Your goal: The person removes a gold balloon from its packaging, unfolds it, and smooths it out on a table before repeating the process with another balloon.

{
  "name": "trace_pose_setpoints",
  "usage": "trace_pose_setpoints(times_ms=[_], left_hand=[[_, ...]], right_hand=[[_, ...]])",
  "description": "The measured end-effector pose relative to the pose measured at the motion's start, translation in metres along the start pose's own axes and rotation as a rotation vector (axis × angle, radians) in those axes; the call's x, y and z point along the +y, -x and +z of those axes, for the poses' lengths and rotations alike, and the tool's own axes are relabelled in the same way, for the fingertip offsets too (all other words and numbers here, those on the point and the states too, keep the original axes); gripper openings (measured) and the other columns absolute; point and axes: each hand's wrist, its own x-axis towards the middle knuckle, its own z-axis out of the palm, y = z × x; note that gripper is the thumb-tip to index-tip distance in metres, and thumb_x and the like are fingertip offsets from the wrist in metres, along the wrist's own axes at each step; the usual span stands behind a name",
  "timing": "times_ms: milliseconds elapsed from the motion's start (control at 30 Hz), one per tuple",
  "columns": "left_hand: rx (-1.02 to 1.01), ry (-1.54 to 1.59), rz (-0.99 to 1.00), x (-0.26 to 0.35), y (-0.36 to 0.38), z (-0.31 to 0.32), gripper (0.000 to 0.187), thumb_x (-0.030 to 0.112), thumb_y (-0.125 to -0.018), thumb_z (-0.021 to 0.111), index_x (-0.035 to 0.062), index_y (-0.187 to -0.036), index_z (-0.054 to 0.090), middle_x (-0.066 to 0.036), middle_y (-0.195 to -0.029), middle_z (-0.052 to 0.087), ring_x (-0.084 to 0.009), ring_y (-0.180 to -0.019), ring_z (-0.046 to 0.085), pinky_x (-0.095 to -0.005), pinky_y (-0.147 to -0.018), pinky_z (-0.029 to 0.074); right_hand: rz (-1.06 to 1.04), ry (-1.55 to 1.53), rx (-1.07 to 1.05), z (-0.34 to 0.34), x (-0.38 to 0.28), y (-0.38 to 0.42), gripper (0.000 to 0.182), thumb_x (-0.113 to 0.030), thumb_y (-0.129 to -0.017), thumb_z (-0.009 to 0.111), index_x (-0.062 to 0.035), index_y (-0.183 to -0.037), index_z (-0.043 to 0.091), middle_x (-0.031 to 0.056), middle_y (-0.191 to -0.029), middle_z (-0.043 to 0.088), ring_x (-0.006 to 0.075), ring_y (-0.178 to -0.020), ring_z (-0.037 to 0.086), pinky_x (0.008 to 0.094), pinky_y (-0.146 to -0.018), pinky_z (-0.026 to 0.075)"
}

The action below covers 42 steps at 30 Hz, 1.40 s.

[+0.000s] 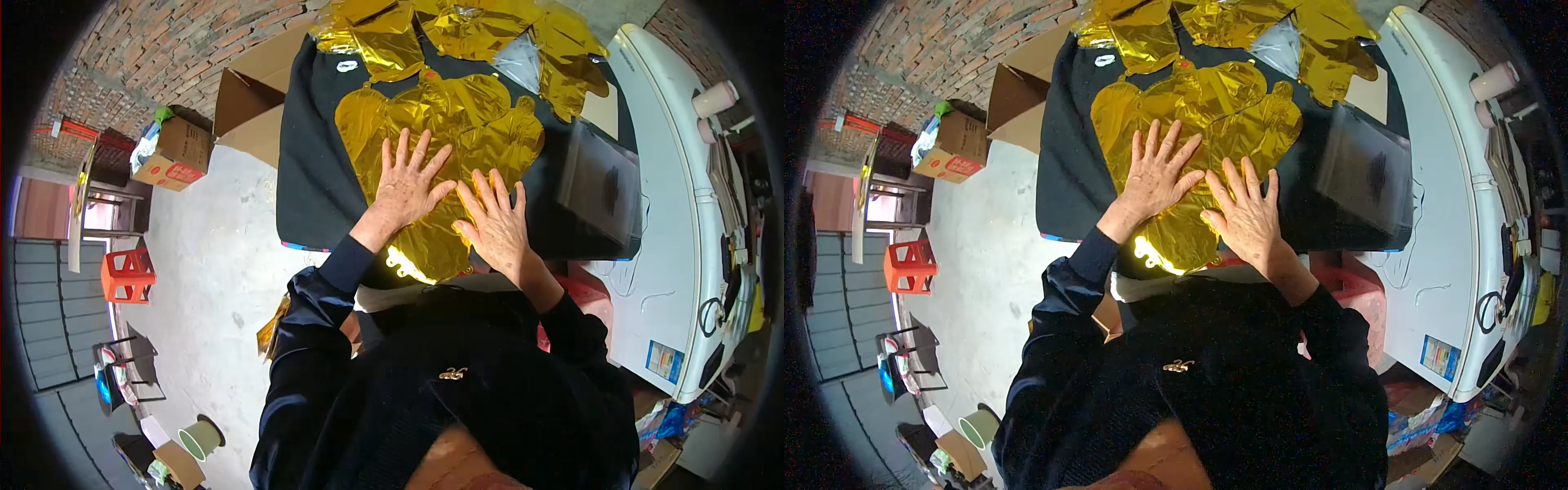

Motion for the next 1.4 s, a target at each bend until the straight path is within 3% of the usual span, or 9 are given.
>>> trace_pose_setpoints(times_ms=[267, 333, 533, 700, 800, 900, 1000, 1200, 1400], left_hand=[[0.014, 0.048, 0.028, -0.007, -0.011, -0.004, 0.071, 0.064, -0.097, 0.051, 0.0241, -0.155, 0.045, -0.017, -0.163, 0.033, -0.0454, -0.152, 0.022, -0.07, -0.118, 0.014], [-0.013, 0.012, 0.036, -0.007, -0.012, -0.004, 0.07, 0.063, -0.099, 0.049, 0.0236, -0.156, 0.044, -0.017, -0.164, 0.033, -0.0456, -0.152, 0.023, -0.0689, -0.119, 0.014], [-0.03, -0.008, 0.046, -0.007, -0.011, -0.006, 0.071, 0.063, -0.1, 0.047, 0.0219, -0.158, 0.042, -0.016, -0.164, 0.033, -0.0454, -0.152, 0.022, -0.0683, -0.12, 0.013], [-0.042, -0.004, 0.029, -0.006, -0.015, -0.017, 0.072, 0.06, -0.1, 0.051, 0.021, -0.16, 0.038, -0.016, -0.168, 0.023, -0.0432, -0.155, 0.014, -0.067, -0.121, 0.012], [-0.014, 0.012, 0.054, -0.009, -0.03, -0.035, 0.072, 0.059, -0.1, 0.051, 0.0197, -0.16, 0.038, -0.017, -0.167, 0.024, -0.0431, -0.155, 0.015, -0.0669, -0.121, 0.012], [0.024, 0.022, 0.11, -0.006, -0.057, -0.05, 0.067, 0.054, -0.101, 0.052, 0.0169, -0.156, 0.043, -0.018, -0.167, 0.025, -0.0435, -0.155, 0.016, -0.0653, -0.121, 0.015], [0.066, 0.05, 0.19, 0.002, -0.089, -0.051, 0.062, 0.05, -0.101, 0.055, 0.0148, -0.152, 0.049, -0.019, -0.164, 0.03, -0.0427, -0.154, 0.021, -0.0622, -0.121, 0.021], [0.068, 0.255, 0.32, 0.045, -0.162, -0.026, 0.058, 0.045, -0.101, 0.058, 0.0116, -0.148, 0.052, -0.016, -0.16, 0.038, -0.0361, -0.152, 0.029, -0.0571, -0.121, 0.026], [-0.141, 0.296, 0.301, 0.082, -0.217, 0.021, 0.069, 0.054, -0.103, 0.05, 0.0114, -0.156, 0.04, -0.011, -0.163, 0.037, -0.0295, -0.154, 0.027, -0.0527, -0.125, 0.019]], right_hand=[[-0.043, -0.061, -0.007, -0.008, 0.013, 0.002, 0.068, -0.05, -0.095, 0.063, -0.018, -0.152, 0.047, 0.0148, -0.161, 0.036, 0.0378, -0.152, 0.024, 0.0719, -0.116, 0.018], [-0.055, -0.03, 0.192, -0.028, 0.035, -0.013, 0.062, -0.044, -0.088, 0.071, -0.0145, -0.141, 0.059, 0.0148, -0.152, 0.048, 0.0362, -0.145, 0.037, 0.0693, -0.114, 0.023], [0.036, 0.279, 0.587, -0.01, 0.201, -0.081, 0.054, -0.039, -0.084, 0.077, -0.0115, -0.129, 0.066, 0.0117, -0.129, 0.064, 0.0297, -0.127, 0.056, 0.0572, -0.106, 0.036], [0.059, 0.105, 0.501, -0.009, 0.27, -0.104, 0.041, -0.043, -0.08, 0.08, -0.0072, -0.101, 0.076, 0.0081, -0.095, 0.073, 0.0283, -0.104, 0.066, 0.0555, -0.093, 0.045], [0.122, 0.102, 0.348, -0.02, 0.259, -0.102, 0.039, -0.038, -0.08, 0.081, -0.0046, -0.1, 0.076, 0.0111, -0.097, 0.075, 0.0295, -0.107, 0.067, 0.0507, -0.097, 0.045], [0.016, 0.156, 0.468, -0.017, 0.259, -0.103, 0.032, -0.039, -0.083, 0.077, -0.0071, -0.086, 0.076, 0.0107, -0.087, 0.074, 0.03, -0.094, 0.07, 0.0505, -0.088, 0.05], [0.092, 0.148, 0.318, -0.008, 0.27, -0.112, 0.028, -0.034, -0.091, 0.069, -0.0065, -0.085, 0.075, 0.0147, -0.085, 0.074, 0.0344, -0.09, 0.072, 0.0469, -0.082, 0.054], [0.343, -0.222, 0.373, -0.013, 0.267, -0.11, 0.025, -0.027, -0.096, 0.062, -0.0057, -0.09, 0.074, 0.02, -0.091, 0.073, 0.041, -0.09, 0.07, 0.0505, -0.079, 0.055], [0.429, -0.548, 0.358, -0.005, 0.288, -0.11, 0.027, -0.031, -0.092, 0.068, -0.0051, -0.097, 0.072, 0.0177, -0.088, 0.073, 0.0336, -0.082, 0.073, 0.0419, -0.075, 0.056]])
